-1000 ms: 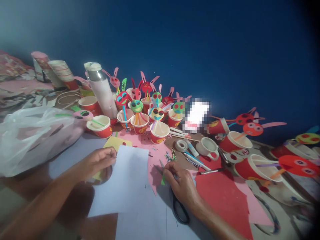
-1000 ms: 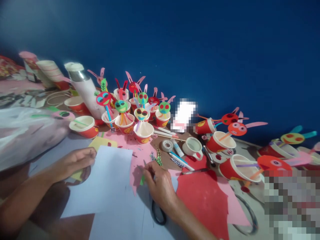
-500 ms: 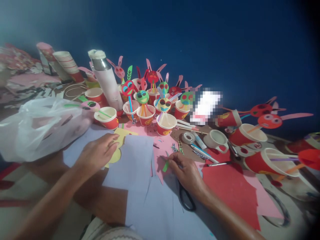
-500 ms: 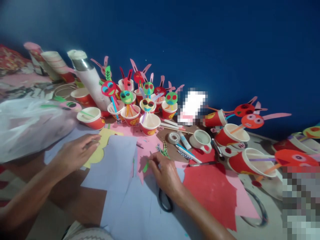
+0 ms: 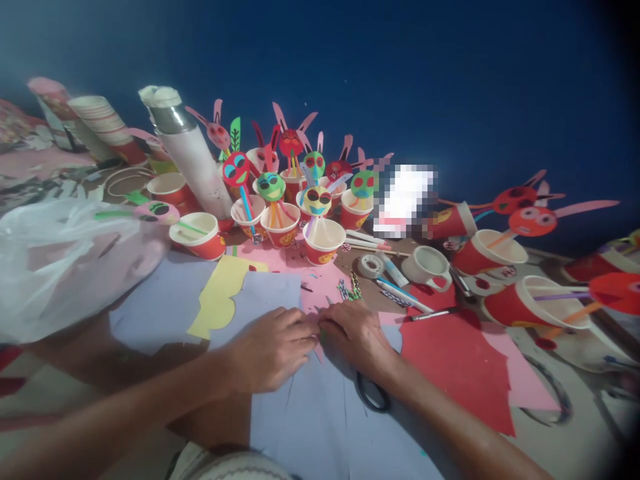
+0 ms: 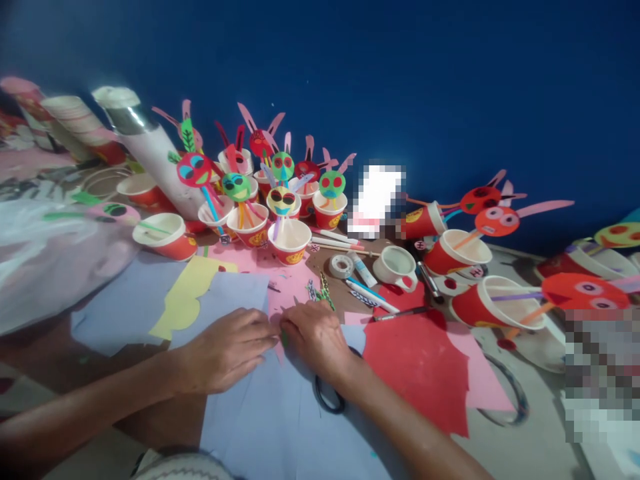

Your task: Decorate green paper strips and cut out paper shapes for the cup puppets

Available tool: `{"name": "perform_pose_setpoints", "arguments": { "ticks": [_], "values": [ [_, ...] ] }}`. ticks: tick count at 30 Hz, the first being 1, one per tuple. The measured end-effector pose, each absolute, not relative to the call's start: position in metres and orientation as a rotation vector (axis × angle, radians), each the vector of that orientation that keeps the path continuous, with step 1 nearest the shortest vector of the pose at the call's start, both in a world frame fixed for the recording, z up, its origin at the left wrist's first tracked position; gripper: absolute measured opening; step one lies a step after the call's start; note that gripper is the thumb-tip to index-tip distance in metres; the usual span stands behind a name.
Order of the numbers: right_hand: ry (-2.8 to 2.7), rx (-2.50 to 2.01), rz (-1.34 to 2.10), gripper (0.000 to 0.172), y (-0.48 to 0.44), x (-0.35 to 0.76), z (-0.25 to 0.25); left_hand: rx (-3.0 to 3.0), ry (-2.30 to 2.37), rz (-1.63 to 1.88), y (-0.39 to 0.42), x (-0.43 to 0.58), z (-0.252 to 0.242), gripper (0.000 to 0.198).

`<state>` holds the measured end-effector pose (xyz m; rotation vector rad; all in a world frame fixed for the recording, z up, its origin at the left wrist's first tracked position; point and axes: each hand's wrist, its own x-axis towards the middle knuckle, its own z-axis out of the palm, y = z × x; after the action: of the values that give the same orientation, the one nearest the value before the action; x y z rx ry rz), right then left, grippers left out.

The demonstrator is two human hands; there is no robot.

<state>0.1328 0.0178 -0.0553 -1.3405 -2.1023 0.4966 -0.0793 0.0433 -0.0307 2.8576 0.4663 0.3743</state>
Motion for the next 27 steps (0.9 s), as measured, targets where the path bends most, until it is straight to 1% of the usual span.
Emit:
{"name": "perform_pose_setpoints", "arguments": {
  "ticks": [5, 11, 17, 22, 24, 27],
  "values": [
    [-2.061, -1.353, 0.406, 0.020, 0.019, 0.137, -0.058, 2.846, 0.493, 0.350, 0.044, -0.077, -0.037, 0.023],
    [-1.987, -1.374, 0.345, 0.019, 0.022, 0.145, -0.044, 2.795, 0.512, 0.373, 0.041, -0.075, -0.038, 0.024],
    [-1.894, -1.391, 0.203, 0.016, 0.024, 0.173, -0.009, 2.807, 0.552, 0.380, 0.037, -0.074, -0.040, 0.038],
    [-1.579, -1.558, 0.057, 0.014, 0.018, 0.212, 0.022, 2.792, 0.543, 0.387, 0.035, -0.073, -0.042, 0.032],
    [-1.528, -1.634, 0.009, 0.014, 0.015, 0.227, 0.024, 2.795, 0.554, 0.412, 0.034, -0.074, -0.044, 0.030],
    [-1.603, -1.707, -0.005, 0.014, 0.011, 0.245, 0.017, 2.812, 0.579, 0.438, 0.032, -0.074, -0.045, 0.029]
  ]
}}
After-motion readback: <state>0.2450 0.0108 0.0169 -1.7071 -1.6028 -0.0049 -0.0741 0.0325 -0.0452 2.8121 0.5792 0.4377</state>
